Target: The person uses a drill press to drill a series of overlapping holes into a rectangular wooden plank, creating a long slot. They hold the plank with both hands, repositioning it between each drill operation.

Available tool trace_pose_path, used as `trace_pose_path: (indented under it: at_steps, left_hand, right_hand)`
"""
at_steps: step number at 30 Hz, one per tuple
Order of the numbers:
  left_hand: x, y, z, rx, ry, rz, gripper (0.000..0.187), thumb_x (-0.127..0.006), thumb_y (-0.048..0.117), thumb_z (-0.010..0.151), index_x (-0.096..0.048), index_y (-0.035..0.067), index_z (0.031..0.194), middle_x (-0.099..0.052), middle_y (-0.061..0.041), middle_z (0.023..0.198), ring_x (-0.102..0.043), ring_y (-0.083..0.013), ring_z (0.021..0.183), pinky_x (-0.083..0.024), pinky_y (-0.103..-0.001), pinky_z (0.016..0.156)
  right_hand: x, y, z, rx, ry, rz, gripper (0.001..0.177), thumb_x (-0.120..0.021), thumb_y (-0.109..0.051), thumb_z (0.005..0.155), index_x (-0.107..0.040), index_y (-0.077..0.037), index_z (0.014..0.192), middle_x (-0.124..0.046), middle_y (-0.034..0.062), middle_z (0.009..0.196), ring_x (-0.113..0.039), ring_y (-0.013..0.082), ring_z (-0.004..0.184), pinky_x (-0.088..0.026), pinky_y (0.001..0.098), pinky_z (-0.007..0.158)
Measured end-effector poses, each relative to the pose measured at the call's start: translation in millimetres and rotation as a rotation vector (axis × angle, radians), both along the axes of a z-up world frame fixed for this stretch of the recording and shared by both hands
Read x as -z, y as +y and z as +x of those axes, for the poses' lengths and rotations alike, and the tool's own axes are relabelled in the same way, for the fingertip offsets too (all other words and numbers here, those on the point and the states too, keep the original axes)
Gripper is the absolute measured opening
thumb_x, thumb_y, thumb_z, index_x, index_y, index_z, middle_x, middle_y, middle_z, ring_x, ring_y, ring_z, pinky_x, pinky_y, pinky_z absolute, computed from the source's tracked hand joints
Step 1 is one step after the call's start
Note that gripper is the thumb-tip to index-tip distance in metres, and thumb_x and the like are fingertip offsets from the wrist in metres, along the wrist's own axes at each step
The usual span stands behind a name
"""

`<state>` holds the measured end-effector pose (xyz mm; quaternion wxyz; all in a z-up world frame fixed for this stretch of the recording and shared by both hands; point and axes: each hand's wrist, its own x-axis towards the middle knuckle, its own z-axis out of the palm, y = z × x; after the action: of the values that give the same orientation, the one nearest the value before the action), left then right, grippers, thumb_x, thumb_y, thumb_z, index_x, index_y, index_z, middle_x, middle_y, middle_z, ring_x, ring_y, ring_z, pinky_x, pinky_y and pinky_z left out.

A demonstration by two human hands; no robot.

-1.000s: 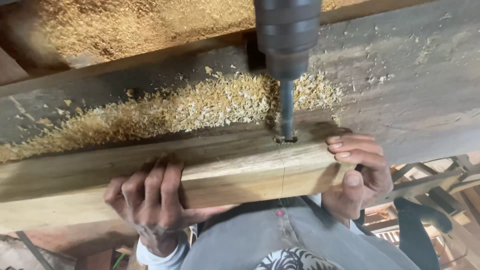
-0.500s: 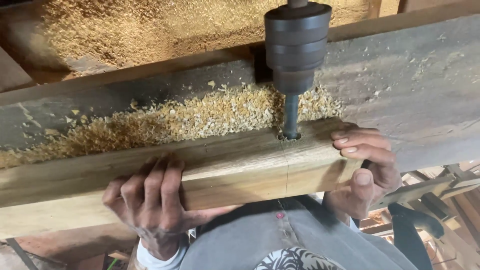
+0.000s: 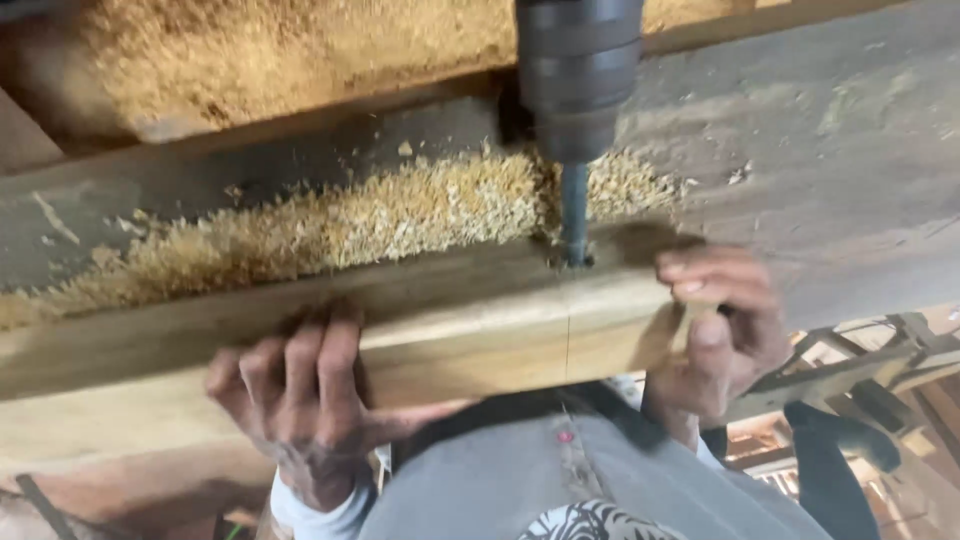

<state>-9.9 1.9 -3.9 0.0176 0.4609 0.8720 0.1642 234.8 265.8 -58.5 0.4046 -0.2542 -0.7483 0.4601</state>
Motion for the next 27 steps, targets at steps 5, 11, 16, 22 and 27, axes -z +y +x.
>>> trace_pose_path:
  at_steps: [5,11,16,22,27]
  left_hand:
    - [-3,-1,4,0.053,-0.005,-0.023,0.114,-0.041,0.107,0.095,-0.087,0.004,0.111,-0.083,-0.014,0.101,-0.075,-0.0348,0.091,-0.044,-0.057,0.106]
    - [-11,11,-1,0.031,-0.024,-0.063,0.108,-0.039,0.101,0.099,-0.087,0.005,0.117,-0.084,-0.011,0.107,-0.077,-0.0352,0.097,-0.045,-0.058,0.106]
    - [-8,16,-5,0.007,-0.033,-0.069,0.111,-0.041,0.105,0.096,-0.086,0.005,0.119,-0.086,-0.012,0.111,-0.077,-0.0359,0.100,-0.045,-0.058,0.107]
    - [-6,18,-10,0.002,-0.014,-0.054,0.115,-0.038,0.108,0.095,-0.085,0.005,0.115,-0.082,-0.012,0.108,-0.071,-0.0350,0.095,-0.046,-0.059,0.105]
    - [-7,22,-13,-0.024,-0.019,-0.047,0.118,-0.045,0.112,0.090,-0.085,0.003,0.113,-0.083,-0.015,0.110,-0.071,-0.0361,0.095,-0.045,-0.060,0.107]
  right_hand:
    - [-22,-33,-20,0.297,-0.063,-0.142,0.026,-0.067,-0.031,0.102,-0.070,-0.005,0.101,-0.073,0.0131,0.091,-0.075,0.0294,0.086,-0.065,0.0394,0.087]
    - [-17,-20,-16,0.233,-0.058,-0.142,0.026,-0.064,-0.032,0.104,-0.071,-0.007,0.104,-0.076,0.0114,0.094,-0.077,0.0277,0.088,-0.068,0.0389,0.087]
    - [-18,-11,-24,0.231,-0.105,-0.126,0.029,-0.061,-0.034,0.105,-0.070,-0.006,0.105,-0.075,0.0126,0.094,-0.076,0.0289,0.088,-0.068,0.0409,0.087]
    - [-24,-8,-41,0.254,-0.164,-0.128,0.034,-0.059,-0.039,0.106,-0.067,-0.006,0.103,-0.071,0.0142,0.093,-0.072,0.0302,0.088,-0.067,0.0425,0.088]
    - [-27,-1,-50,0.252,-0.185,-0.138,0.034,-0.061,-0.038,0.108,-0.068,-0.006,0.103,-0.070,0.0130,0.093,-0.072,0.0285,0.088,-0.067,0.0404,0.086]
